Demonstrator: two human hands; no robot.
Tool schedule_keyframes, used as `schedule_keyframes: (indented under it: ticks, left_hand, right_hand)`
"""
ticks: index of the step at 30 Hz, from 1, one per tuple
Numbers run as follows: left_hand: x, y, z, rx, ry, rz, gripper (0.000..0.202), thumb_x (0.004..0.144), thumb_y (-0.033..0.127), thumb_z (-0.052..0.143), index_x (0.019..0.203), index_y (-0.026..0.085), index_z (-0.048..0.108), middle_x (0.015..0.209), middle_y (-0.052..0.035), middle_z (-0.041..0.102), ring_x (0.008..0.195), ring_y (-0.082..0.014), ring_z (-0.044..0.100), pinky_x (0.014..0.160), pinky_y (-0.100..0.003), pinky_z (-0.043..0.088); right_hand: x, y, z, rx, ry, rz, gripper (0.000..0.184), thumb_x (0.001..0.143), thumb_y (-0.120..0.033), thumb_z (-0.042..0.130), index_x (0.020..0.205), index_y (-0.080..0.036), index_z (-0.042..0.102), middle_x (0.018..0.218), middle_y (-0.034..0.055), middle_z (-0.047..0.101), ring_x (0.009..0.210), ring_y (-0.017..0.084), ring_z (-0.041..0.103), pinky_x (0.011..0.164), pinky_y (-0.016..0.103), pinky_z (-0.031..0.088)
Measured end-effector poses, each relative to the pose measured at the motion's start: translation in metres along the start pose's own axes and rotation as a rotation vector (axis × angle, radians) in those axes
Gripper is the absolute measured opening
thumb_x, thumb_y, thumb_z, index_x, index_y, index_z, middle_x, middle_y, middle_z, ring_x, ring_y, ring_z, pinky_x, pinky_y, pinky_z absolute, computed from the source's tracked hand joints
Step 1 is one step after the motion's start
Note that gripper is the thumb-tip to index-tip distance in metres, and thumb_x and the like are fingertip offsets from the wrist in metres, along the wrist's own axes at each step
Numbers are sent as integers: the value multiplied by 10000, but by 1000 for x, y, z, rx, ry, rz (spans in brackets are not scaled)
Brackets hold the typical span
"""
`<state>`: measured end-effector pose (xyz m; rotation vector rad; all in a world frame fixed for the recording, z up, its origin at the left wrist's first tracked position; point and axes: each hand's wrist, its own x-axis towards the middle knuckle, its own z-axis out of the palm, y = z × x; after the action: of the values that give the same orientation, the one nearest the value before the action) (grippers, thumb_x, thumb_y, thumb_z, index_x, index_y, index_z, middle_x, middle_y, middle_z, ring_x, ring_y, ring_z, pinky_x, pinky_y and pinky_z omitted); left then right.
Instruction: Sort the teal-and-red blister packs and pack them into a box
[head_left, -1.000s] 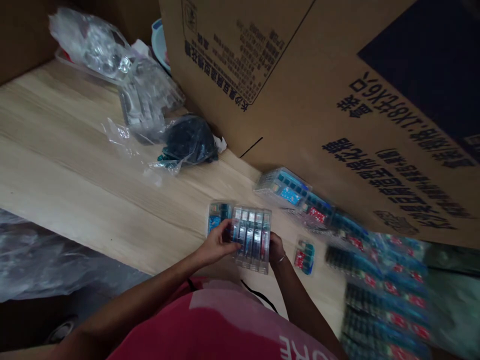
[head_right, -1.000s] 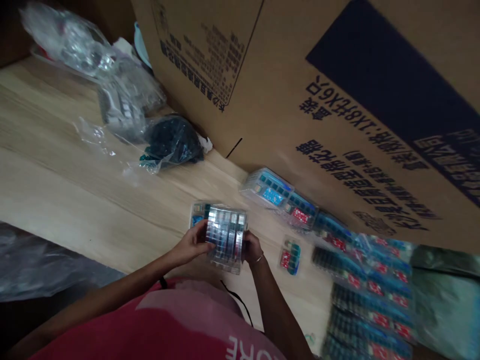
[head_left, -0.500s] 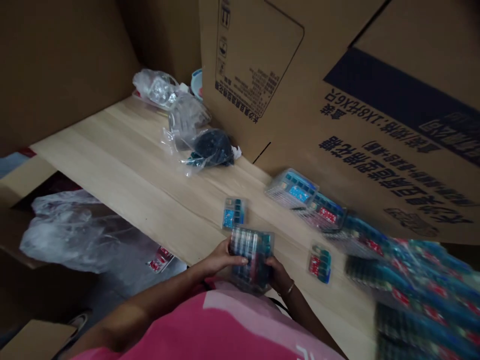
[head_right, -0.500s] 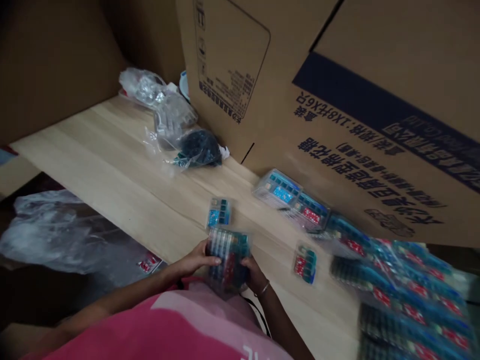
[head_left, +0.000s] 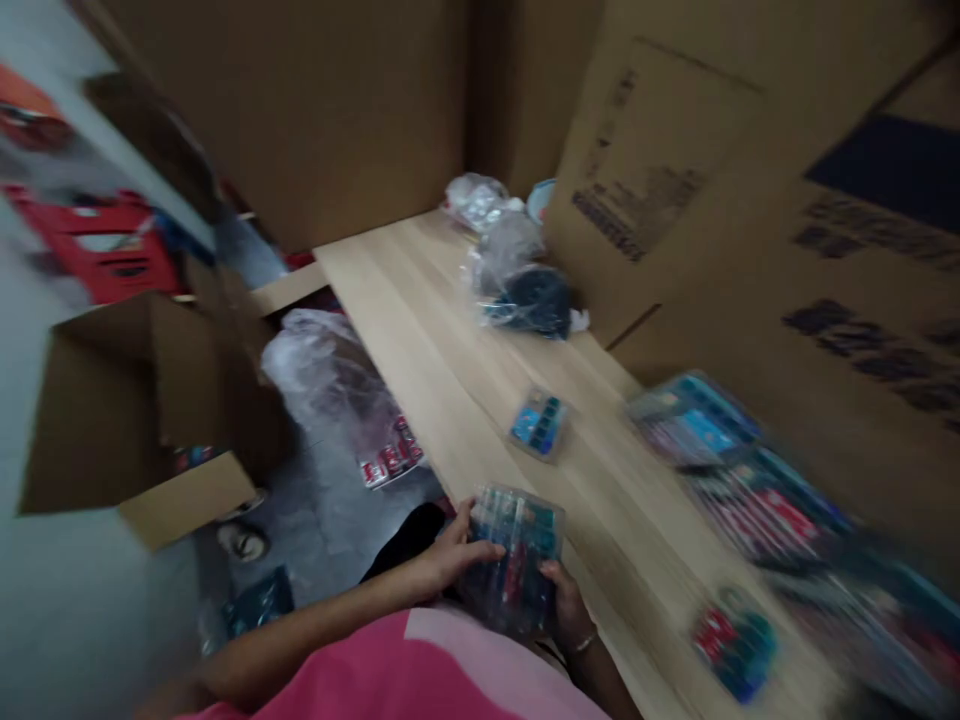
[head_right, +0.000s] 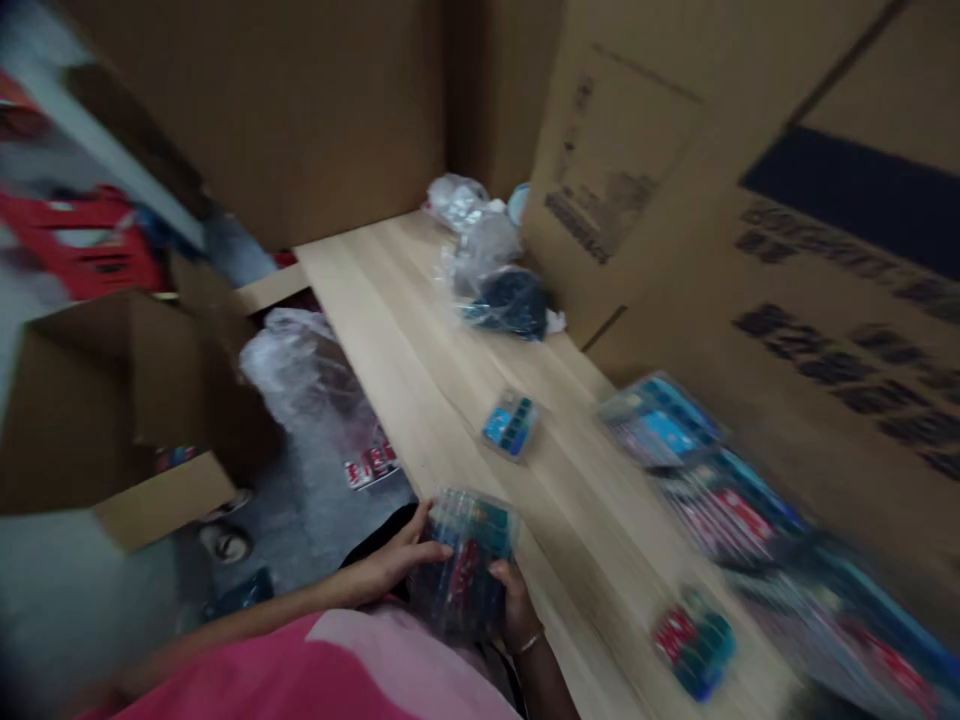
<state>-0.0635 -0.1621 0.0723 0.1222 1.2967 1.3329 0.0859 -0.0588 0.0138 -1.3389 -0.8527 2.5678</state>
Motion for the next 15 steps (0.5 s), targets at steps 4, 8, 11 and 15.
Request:
schedule_keyframes:
  ticks: [4, 8, 11, 15]
  left_hand:
    - [-32, -8, -29, -12, 138, -35, 650, 587, 248, 738, 1196, 229, 512, 1131, -46, 604, 1164, -279, 480, 1005, -408, 345]
    - [-59, -11, -63, -28, 230, 116, 828, 534, 261, 796, 1282, 193, 447, 1192, -87, 567, 1181, -292, 466, 1025, -405, 322]
    - [-78, -15, -92, -127, 301, 196, 1097, 469, 215, 828, 1407, 221, 259, 1247, -104, 534, 1172, -287, 481, 994, -396, 362]
    - [-110, -15, -159, -314, 361, 314, 1032, 477, 137, 738, 1390, 247, 267, 1166, -69, 589, 1048, -247, 555, 916, -374, 426]
  right_hand:
    - [4, 22, 22, -92, -111, 102, 226, 470, -459, 697, 580, -279, 617, 756, 82, 705, 831, 337, 662, 805, 510, 521]
    - [2, 32, 63, -229, -149, 160, 279, 506, -433, 667, 685, -226, 615, 672, 69, 680, 762, 323, 664, 739, 499, 532]
    - [6, 44, 109, -339, -212, 55, 394, 553, -369, 661, 909, -205, 631, 783, 61, 704, 764, 288, 659, 722, 458, 532]
    - [21, 82, 193, -480, -267, -114, 637, 597, -292, 679, 1214, -238, 529, 1012, 44, 688, 950, 274, 628, 832, 422, 504]
